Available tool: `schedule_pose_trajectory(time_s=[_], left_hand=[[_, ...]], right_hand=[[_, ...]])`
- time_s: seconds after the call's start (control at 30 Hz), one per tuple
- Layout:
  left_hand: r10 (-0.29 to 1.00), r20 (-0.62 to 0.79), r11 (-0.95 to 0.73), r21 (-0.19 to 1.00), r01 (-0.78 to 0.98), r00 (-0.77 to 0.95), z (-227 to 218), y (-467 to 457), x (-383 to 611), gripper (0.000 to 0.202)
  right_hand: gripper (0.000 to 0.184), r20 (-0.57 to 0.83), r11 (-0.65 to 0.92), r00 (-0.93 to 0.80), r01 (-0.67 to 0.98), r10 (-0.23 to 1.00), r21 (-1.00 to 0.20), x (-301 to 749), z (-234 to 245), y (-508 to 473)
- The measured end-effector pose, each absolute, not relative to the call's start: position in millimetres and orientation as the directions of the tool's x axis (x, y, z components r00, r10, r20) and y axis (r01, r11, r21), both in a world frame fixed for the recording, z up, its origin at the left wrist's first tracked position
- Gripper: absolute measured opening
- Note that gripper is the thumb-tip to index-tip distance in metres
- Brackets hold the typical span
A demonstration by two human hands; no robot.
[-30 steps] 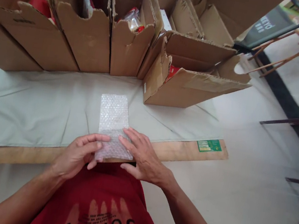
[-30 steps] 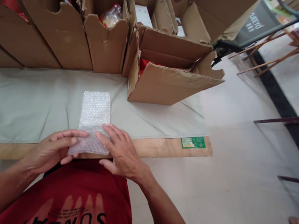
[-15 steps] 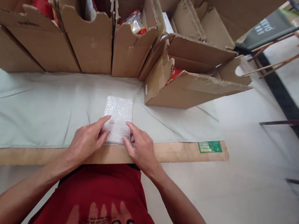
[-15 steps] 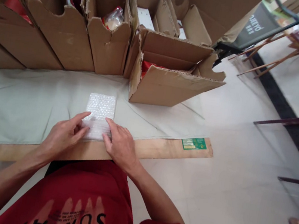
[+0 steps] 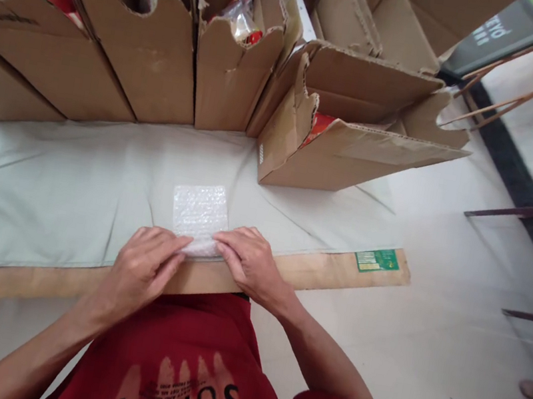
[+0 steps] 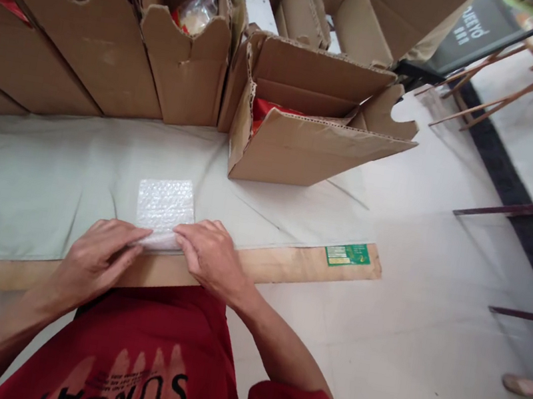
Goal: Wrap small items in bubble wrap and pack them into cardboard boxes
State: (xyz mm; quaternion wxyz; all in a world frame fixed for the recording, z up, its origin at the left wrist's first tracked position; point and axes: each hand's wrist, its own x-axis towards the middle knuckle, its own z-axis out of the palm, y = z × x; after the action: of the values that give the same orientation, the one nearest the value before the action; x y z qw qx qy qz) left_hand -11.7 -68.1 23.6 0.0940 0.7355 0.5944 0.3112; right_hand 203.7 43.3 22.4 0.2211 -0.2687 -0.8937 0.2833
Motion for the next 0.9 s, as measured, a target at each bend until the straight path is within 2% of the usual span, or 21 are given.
schedule_pose_trajectory(time_s=[0.07,0.13,0.23,0.3,0.37,0.43,0.53,0.63,0.73,0.8,0.9], left_hand=[[0.945,0.326,-0.21,0.523,0.826,0.033,21,-59,-11,0.023],[0.945,0.325,-0.144,0.471,0.87,-0.02,19,-50,-10,0.024],[0.922,0.382,-0.104,0.388,0.916,-0.057,18,-44,-9,0.027],[0.909,0.416,-0.155,0.361,0.92,-0.01,19,-48,-9,0.029],[0.912,0.403,-0.227,0.35,0.909,0.072,21,-56,-9,0.029],[0.924,0.365,-0.259,0.383,0.887,0.112,24,-63,-10,0.027],[0.943,0.328,-0.217,0.476,0.852,0.057,25,-63,-12,0.025],[0.956,0.293,-0.109,0.457,0.883,-0.033,22,-49,-17,0.026],[0.956,0.265,0.011,0.403,0.915,-0.128,19,-36,-20,0.029],[0.941,0.269,0.068,0.442,0.894,-0.204,19,-37,-19,0.031],[0.899,0.196,0.177,0.654,0.736,-0.391,24,-50,-12,0.039]], right_hand=[[0.023,0.243,0.668,-0.71,0.41,0.661,-0.62,204,24,43],[0.027,0.302,0.706,-0.681,0.448,0.668,-0.549,206,25,43],[0.026,0.33,0.814,-0.768,0.403,0.55,-0.419,209,23,45],[0.024,0.311,0.861,-0.829,0.342,0.465,-0.376,208,22,49],[0.022,0.326,0.862,-0.83,0.312,0.452,-0.399,206,20,52],[0.022,0.328,0.824,-0.809,0.304,0.488,-0.477,204,21,53],[0.025,0.277,0.758,-0.781,0.348,0.56,-0.551,203,23,51],[0.03,0.284,0.767,-0.75,0.43,0.597,-0.477,203,25,49],[0.033,0.275,0.835,-0.814,0.397,0.512,-0.381,197,25,52],[0.028,0.252,0.867,-0.854,0.363,0.456,-0.342,190,23,57],[0.024,0.255,0.837,-0.83,0.378,0.496,-0.397,180,21,63]])
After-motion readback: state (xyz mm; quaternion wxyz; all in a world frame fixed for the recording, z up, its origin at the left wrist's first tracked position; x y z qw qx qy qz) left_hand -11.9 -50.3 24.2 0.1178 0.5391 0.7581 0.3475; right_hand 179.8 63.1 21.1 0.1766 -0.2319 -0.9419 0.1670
